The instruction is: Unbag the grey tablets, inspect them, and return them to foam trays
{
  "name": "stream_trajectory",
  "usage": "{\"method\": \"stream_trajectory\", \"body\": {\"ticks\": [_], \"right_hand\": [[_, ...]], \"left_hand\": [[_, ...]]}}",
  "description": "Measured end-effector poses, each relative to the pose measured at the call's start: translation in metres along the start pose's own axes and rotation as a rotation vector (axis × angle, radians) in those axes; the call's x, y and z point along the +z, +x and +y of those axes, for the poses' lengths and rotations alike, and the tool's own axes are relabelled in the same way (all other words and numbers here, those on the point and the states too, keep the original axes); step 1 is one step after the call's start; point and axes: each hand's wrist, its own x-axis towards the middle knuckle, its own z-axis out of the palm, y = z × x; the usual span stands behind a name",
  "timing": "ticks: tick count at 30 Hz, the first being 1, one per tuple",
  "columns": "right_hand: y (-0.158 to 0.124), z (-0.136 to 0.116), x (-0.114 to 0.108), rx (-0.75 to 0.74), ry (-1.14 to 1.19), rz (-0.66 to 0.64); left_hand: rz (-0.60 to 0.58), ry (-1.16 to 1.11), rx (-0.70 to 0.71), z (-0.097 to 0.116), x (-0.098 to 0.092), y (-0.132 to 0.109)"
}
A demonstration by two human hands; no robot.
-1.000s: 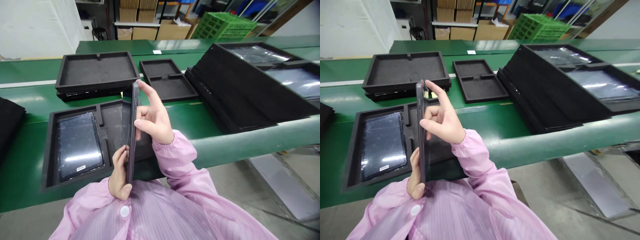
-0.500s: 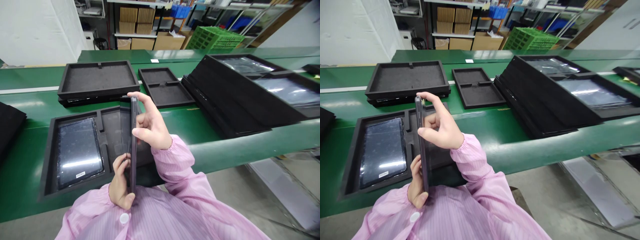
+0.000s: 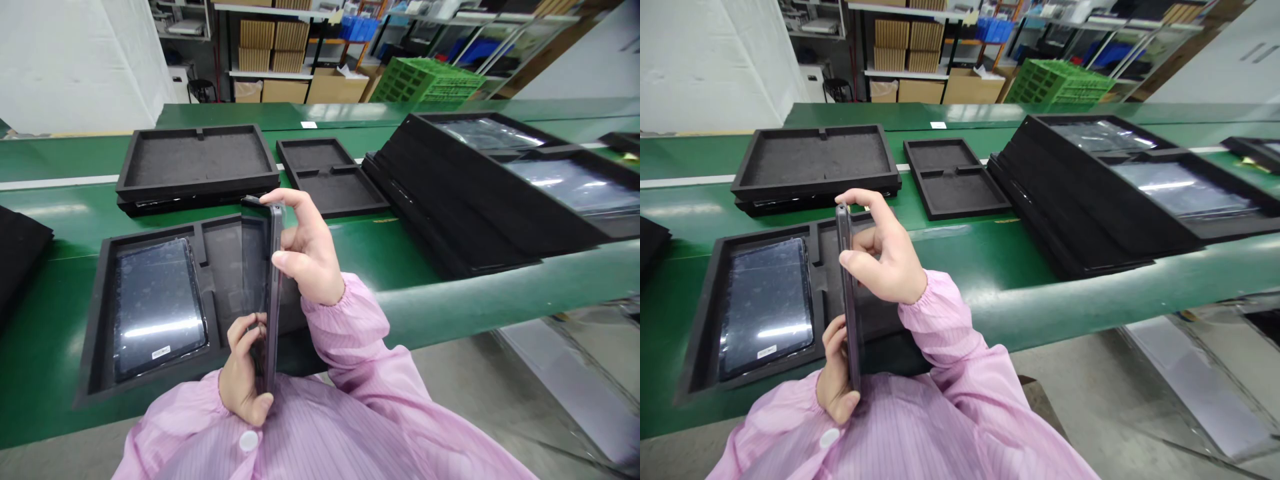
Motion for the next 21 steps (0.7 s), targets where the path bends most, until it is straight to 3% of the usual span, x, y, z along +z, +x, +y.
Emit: {"method": "stream_trajectory", "body": {"ticks": [13, 17, 21], "right_hand": [[0.004, -0.002, 0.006, -0.004, -0.093, 0.093], [0.004, 0.000, 0.009, -0.036, -0.103, 0.109], [0.002, -0.009, 0.016, -0.022, -0.201, 0.120]], "left_hand": [[0.027, -0.083, -0.039, 0.002, 0.002, 0.001], [-0.007, -0.196, -0.099, 0.000, -0.002, 0.000], [-0.139, -0.331, -0.261, -0.003, -0.013, 0.009]]}}
